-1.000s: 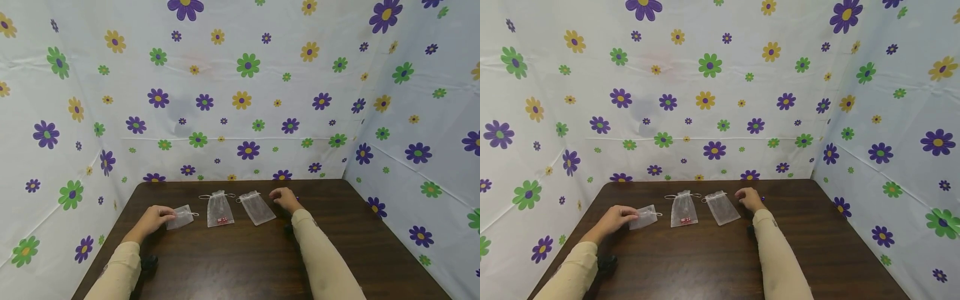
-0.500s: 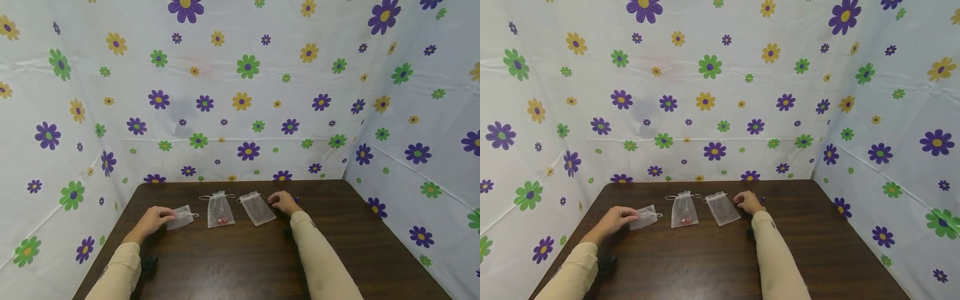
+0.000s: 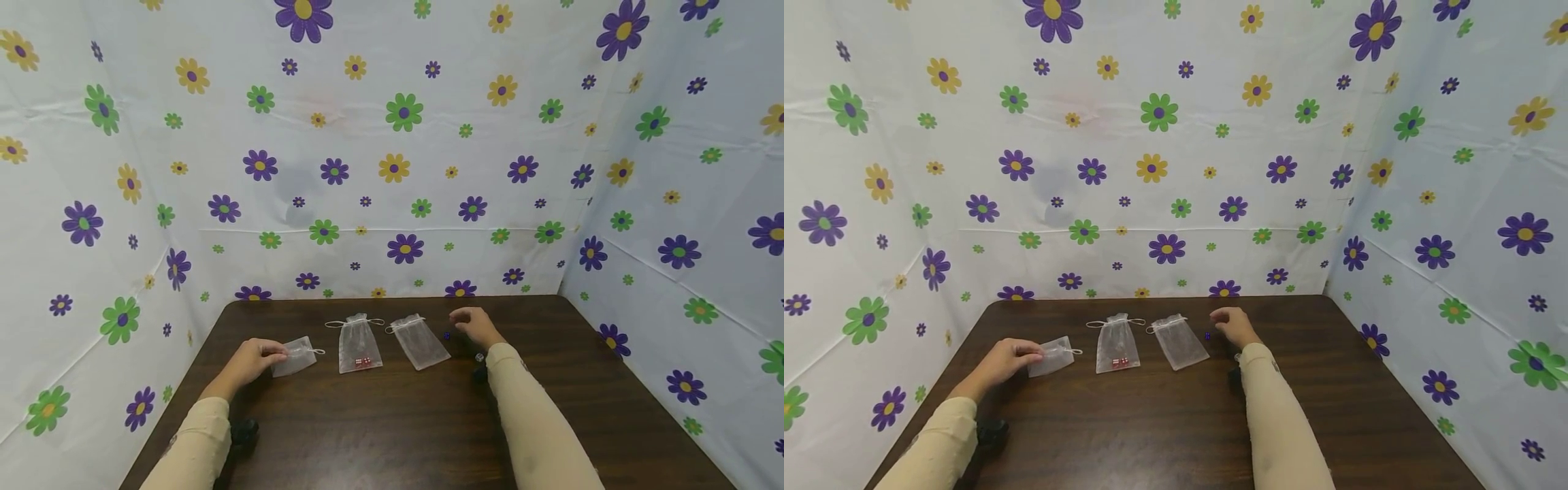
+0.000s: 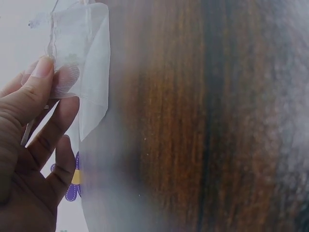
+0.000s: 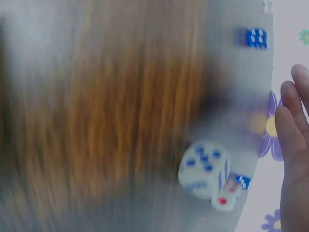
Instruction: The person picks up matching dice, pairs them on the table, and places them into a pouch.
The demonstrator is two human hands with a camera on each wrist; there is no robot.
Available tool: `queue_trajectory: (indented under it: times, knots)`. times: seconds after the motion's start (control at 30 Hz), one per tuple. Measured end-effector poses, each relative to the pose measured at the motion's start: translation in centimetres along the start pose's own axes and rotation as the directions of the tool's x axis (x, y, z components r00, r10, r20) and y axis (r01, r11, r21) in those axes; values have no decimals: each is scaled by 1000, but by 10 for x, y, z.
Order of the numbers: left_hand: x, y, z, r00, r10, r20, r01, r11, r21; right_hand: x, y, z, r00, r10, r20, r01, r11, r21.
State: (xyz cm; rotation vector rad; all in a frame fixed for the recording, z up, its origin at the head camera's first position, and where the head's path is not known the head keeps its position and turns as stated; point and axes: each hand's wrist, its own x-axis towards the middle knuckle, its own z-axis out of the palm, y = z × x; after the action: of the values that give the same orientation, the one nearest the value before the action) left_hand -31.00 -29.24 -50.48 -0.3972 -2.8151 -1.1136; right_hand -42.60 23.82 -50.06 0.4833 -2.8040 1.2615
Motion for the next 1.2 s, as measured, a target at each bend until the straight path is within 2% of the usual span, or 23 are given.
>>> queue_trajectory:
  times: [0.3,0.5,0.67,0.8,0.93,1.2]
  knots:
    - [2,-2,0,1000,20,-13,-20,1000,25,-3,20,-20,989,30,-147,-31,999,-9]
    - [3,-1,0,1000,15,-9,-15,1000,12,-9,37,-24,978,83,-191,-89,996,-26]
    - [1,-2,1,1000,4,-3,-4,1000,12,-10,41,-25,976,95,-193,-112,991,-77]
    - [0,-1,1,1000,4,-6,-4,1000,8,-11,44,-25,979,77,-191,-103,986,-131]
    - [1,-1,1,1000,4,-11,-4,1000,4,-12,49,-25,982,64,-180,-92,984,-150]
    - [1,-3,4,1000,1,-7,-1,1000,9,-11,54,-24,981,93,-170,-121,979,-163]
